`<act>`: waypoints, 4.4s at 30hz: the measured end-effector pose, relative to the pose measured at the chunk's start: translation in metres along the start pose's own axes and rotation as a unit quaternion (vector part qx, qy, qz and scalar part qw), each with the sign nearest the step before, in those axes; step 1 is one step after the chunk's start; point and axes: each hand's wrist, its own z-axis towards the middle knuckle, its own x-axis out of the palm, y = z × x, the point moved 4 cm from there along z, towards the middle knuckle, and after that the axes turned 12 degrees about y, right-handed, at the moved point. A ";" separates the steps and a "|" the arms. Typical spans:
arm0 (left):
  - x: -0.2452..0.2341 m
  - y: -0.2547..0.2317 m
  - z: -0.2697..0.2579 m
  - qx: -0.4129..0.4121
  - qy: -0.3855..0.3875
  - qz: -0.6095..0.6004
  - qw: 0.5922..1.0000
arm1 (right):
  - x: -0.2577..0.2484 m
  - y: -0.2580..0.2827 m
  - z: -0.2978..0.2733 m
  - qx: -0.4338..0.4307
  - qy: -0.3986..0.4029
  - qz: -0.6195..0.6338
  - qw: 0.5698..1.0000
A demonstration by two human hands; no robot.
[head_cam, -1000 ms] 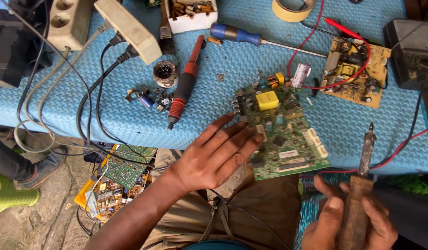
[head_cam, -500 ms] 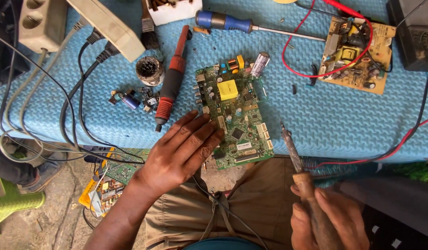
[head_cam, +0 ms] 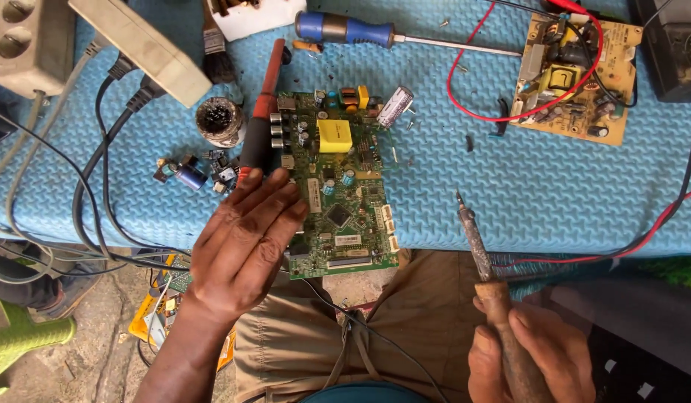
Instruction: Soldering components on a green electronic circuit board using a soldering iron.
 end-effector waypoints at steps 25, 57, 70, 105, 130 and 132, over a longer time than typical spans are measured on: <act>0.015 -0.024 0.008 0.104 0.078 0.123 0.984 | -0.013 -0.003 0.009 0.010 -0.013 -0.024 1.000; 0.000 -0.025 -0.009 -0.069 0.229 0.021 0.971 | 0.015 0.036 0.017 0.080 0.024 0.071 0.994; 0.020 -0.036 -0.015 -0.055 0.160 -0.031 0.985 | 0.022 0.040 0.037 0.043 0.159 -0.057 0.985; 0.027 -0.013 -0.024 -0.041 0.125 -0.103 0.986 | 0.051 0.079 0.081 -0.087 0.101 -0.181 0.974; 0.036 -0.007 -0.024 -0.040 0.063 -0.092 0.993 | 0.054 0.092 0.086 -0.031 0.123 -0.139 0.982; 0.036 -0.007 -0.024 -0.038 0.060 -0.092 0.993 | 0.055 0.092 0.088 -0.049 0.104 -0.149 0.982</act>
